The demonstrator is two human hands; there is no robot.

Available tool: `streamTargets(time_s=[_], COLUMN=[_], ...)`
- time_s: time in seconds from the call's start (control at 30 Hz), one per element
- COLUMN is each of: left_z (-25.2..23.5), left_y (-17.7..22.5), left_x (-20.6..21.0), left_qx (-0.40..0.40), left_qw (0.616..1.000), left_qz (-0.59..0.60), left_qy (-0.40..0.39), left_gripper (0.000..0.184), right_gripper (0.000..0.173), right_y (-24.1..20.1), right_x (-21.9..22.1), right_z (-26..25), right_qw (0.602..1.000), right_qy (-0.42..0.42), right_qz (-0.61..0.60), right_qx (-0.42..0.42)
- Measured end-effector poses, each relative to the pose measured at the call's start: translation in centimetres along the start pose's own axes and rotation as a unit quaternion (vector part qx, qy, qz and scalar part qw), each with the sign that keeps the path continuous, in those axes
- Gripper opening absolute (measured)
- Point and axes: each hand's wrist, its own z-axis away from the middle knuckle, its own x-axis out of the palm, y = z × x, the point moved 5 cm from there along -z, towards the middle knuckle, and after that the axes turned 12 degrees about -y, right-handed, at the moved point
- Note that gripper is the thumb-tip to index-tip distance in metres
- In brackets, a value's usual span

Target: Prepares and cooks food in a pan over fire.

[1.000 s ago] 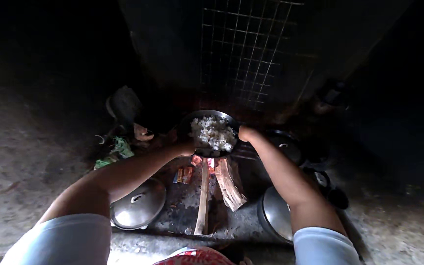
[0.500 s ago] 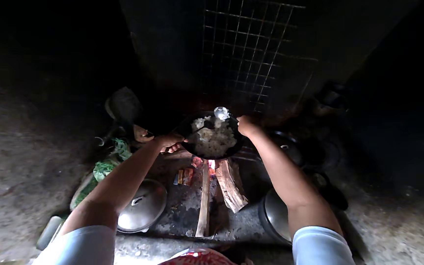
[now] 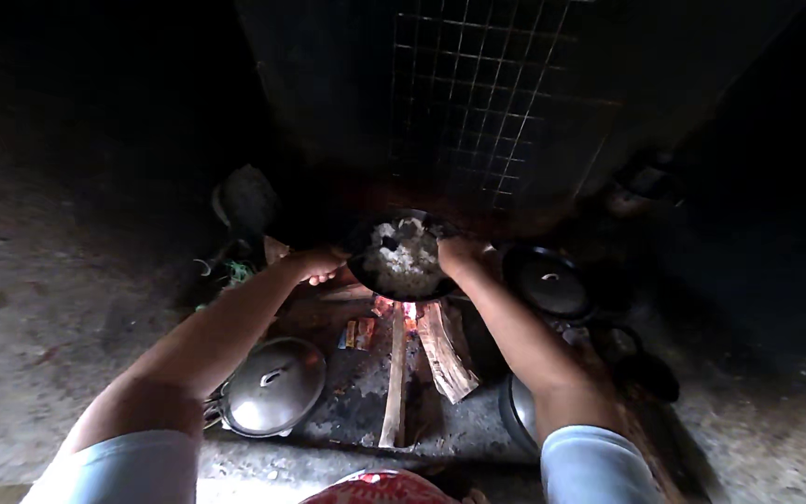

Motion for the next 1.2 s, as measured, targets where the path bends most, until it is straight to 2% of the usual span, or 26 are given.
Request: streamTargets(time_s=[0.1,0.17,0.27,0.33,0.37,0.5,0.57,0.7,0.83,0.93,1.07,1.2], left_z=[0.6,2.1,3.5,4.6,5.5,7.9,8.6,8.0,4.5,1.6,-0.3,-4.3], left_y=[-1.0,-0.2,2.4,4.8,6.2,10.7,12.5,14.2,14.0,13.6,12.4,9.1], left_x=[0.1,-1.1,-3.1,-4.1,-4.2,-3.1,-2.2,0.2,2.8,2.8,0.8,2.4], left_qx=[-0.035,-0.048,-0.004,0.034,0.027,-0.049,-0.081,-0.128,-0.098,-0.07,-0.056,-0.053], left_qw=[0.998,0.996,0.981,0.948,0.931,0.86,0.832,0.796,0.779,0.804,0.879,0.917], left_qz=[-0.036,-0.077,-0.191,-0.304,-0.35,-0.491,-0.531,-0.578,-0.613,-0.584,-0.457,-0.367], left_qy=[-0.033,-0.018,0.033,0.085,0.102,0.128,0.138,0.124,0.086,0.092,0.126,0.15], left_gripper=[0.036,0.037,0.031,0.027,0.027,0.024,0.016,0.014,0.015,0.015,0.025,0.026], right_gripper=[0.029,0.028,0.032,0.034,0.033,0.03,0.028,0.034,0.037,0.038,0.035,0.034], right_y=[1.1,3.0,5.0,5.2,5.1,4.5,3.8,2.6,4.0,5.6,5.9,5.1], right_x=[1.3,1.1,-0.2,-1.0,-1.0,0.4,0.8,1.1,-0.1,0.0,0.7,1.3], right_z=[1.4,1.7,0.8,0.2,-0.2,-2.2,-2.9,-3.5,-3.6,-4.2,-3.5,-2.7], right_qw=[0.999,0.999,0.998,0.998,0.998,0.997,0.997,0.997,0.997,0.997,0.995,0.994], right_qy=[-0.013,-0.027,-0.022,-0.013,0.0,0.021,0.006,-0.011,-0.041,-0.061,-0.082,-0.077], right_qz=[0.04,0.034,0.022,-0.011,-0.027,-0.044,-0.044,-0.068,-0.061,-0.056,-0.058,-0.071], right_qx=[0.005,0.022,0.048,0.056,0.055,0.056,0.061,0.032,-0.006,-0.007,-0.006,0.018])
